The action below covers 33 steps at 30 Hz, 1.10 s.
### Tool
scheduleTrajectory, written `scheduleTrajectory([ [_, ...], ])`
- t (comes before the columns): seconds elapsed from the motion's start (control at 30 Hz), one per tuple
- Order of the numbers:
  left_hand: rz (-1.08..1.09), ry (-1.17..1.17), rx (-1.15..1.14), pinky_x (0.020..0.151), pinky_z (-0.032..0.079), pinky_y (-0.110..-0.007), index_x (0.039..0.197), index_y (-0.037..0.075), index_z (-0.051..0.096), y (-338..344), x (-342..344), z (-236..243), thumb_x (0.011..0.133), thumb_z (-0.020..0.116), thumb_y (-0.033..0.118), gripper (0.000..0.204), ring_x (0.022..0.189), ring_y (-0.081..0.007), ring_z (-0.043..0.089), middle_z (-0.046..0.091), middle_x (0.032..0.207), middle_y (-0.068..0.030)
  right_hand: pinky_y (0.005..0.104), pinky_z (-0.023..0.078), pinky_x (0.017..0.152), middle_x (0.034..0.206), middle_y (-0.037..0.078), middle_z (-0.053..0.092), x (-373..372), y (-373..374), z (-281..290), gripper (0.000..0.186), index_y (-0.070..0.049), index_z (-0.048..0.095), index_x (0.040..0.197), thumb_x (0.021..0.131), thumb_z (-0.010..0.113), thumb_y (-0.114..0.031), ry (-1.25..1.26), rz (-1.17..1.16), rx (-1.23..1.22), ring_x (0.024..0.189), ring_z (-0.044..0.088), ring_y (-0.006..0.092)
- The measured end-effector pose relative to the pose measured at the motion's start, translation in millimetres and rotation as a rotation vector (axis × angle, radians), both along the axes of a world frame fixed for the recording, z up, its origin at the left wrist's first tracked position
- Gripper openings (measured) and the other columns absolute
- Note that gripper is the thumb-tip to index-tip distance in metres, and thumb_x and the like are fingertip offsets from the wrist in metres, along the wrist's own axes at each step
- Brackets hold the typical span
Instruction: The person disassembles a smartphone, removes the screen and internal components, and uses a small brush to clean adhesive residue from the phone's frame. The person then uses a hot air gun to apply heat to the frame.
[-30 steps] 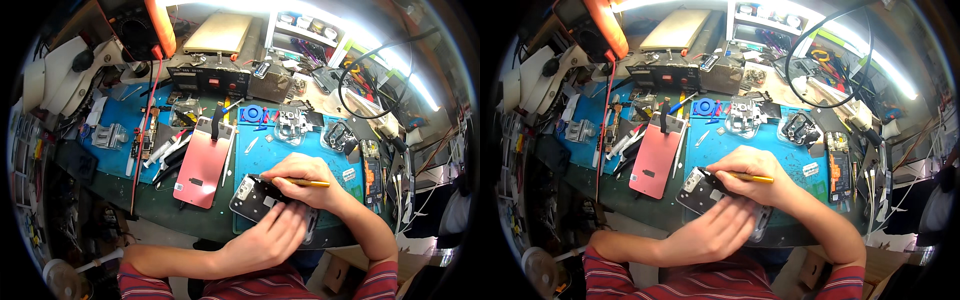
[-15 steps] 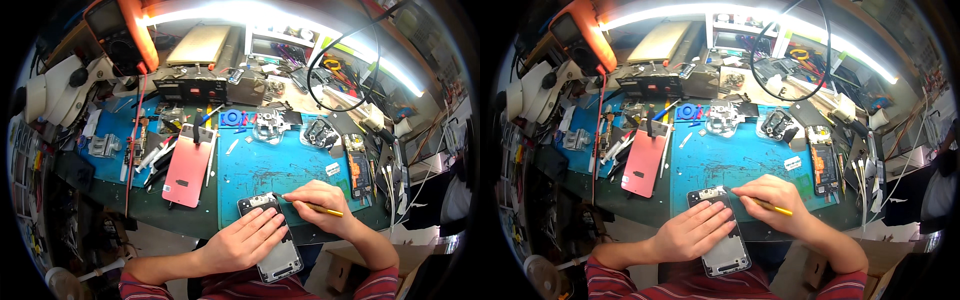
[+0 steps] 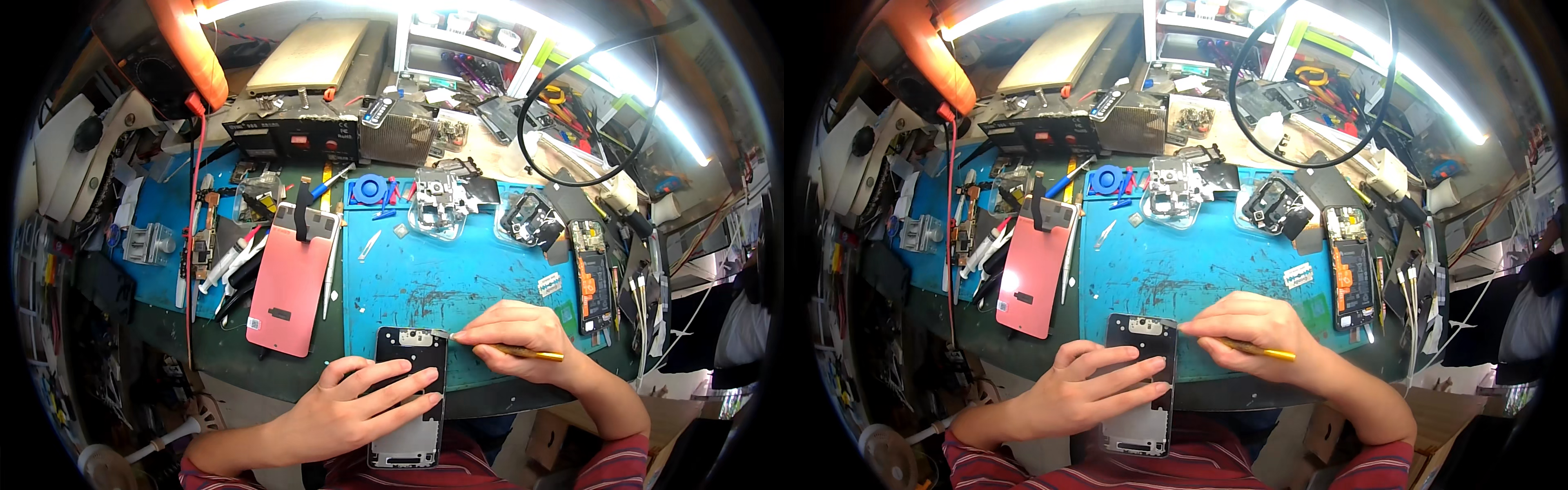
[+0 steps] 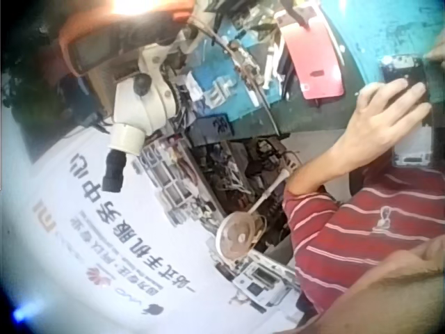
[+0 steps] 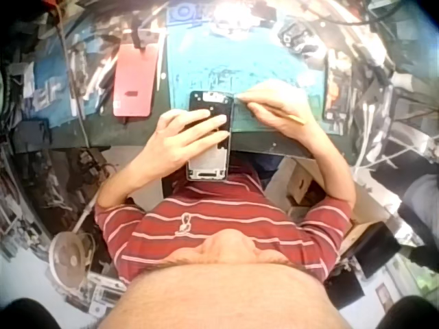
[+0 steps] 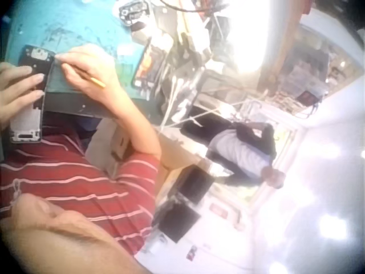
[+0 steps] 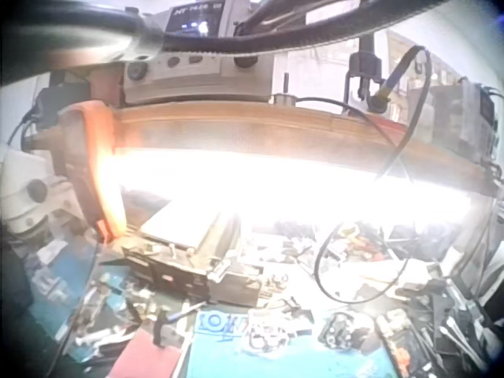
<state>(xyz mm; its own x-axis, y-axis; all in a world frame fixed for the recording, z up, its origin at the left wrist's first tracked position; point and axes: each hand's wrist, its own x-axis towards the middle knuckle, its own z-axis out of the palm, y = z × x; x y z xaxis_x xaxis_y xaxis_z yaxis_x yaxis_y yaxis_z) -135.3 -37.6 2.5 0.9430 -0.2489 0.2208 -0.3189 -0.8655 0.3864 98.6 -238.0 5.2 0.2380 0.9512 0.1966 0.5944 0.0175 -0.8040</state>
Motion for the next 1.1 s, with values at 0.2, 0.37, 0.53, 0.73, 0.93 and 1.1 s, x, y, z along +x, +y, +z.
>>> scheduleTrajectory([
  [0.2,0.021,-0.023,0.026,0.104,0.037,-0.03,0.136,0.027,0.071,2.1,1.2,-1.1,0.094,0.067,0.02,0.042,0.131,-0.0119,0.054,0.063,0.148,0.0055,0.0357,0.06,0.076,0.099,0.01,0.078,2.3,-8.2,2.8,0.028,-0.004,0.079,0.11,0.083,0.078,0.002,-0.03,-0.004,-0.007,0.086,0.074,0.0251],
  [0.37,0.016,-0.038,0.034,0.104,0.037,-0.03,0.135,0.027,0.071,2.7,1.4,-3.2,0.094,0.067,0.02,0.041,0.13,-0.0113,0.055,0.064,0.147,0.0059,0.0354,0.06,0.076,0.098,0.01,0.078,-2.2,-3.7,2.6,0.028,-0.004,0.079,0.11,0.082,0.077,0.003,-0.04,-0.022,0.007,0.086,0.074,0.0253],
  [0.53,0.016,-0.036,0.024,0.104,0.037,-0.03,0.134,0.027,0.072,4.0,1.4,-2.3,0.094,0.068,0.02,0.041,0.13,-0.0113,0.055,0.064,0.147,0.0059,0.0352,0.06,0.076,0.099,0.011,0.078,-1.2,-7.8,3.3,0.029,-0.003,0.079,0.11,0.082,0.078,0.003,-0.043,-0.018,0.0,0.086,0.074,0.0249],
  [0.73,0.02,-0.036,-0.004,0.103,0.037,-0.03,0.133,0.027,0.072,4.6,1.7,-4.1,0.094,0.067,0.021,0.04,0.13,-0.0117,0.055,0.063,0.148,0.0053,0.0349,0.059,0.076,0.099,0.01,0.078,-4.8,-8.1,5.7,0.028,-0.003,0.079,0.109,0.082,0.078,0.003,-0.072,-0.037,-0.005,0.086,0.073,0.025],
  [0.93,0.011,-0.019,-0.006,0.104,0.037,-0.03,0.134,0.026,0.072,6.1,1.5,-1.7,0.094,0.067,0.021,0.041,0.131,-0.0121,0.054,0.063,0.149,0.0049,0.0352,0.059,0.077,0.099,0.01,0.078,-3.1,-8.8,3.1,0.029,-0.003,0.079,0.11,0.081,0.078,0.002,-0.068,-0.034,-0.003,0.086,0.074,0.0253],
  [1.1,0.006,-0.01,-0.021,0.104,0.037,-0.03,0.134,0.026,0.072,6.4,1.8,-2.6,0.094,0.066,0.021,0.04,0.131,-0.0122,0.055,0.063,0.149,0.0047,0.0358,0.059,0.076,0.098,0.011,0.078,-6.7,-1.0,3.2,0.029,-0.003,0.079,0.109,0.081,0.079,0.002,-0.086,-0.028,0.016,0.086,0.074,0.0256],
])
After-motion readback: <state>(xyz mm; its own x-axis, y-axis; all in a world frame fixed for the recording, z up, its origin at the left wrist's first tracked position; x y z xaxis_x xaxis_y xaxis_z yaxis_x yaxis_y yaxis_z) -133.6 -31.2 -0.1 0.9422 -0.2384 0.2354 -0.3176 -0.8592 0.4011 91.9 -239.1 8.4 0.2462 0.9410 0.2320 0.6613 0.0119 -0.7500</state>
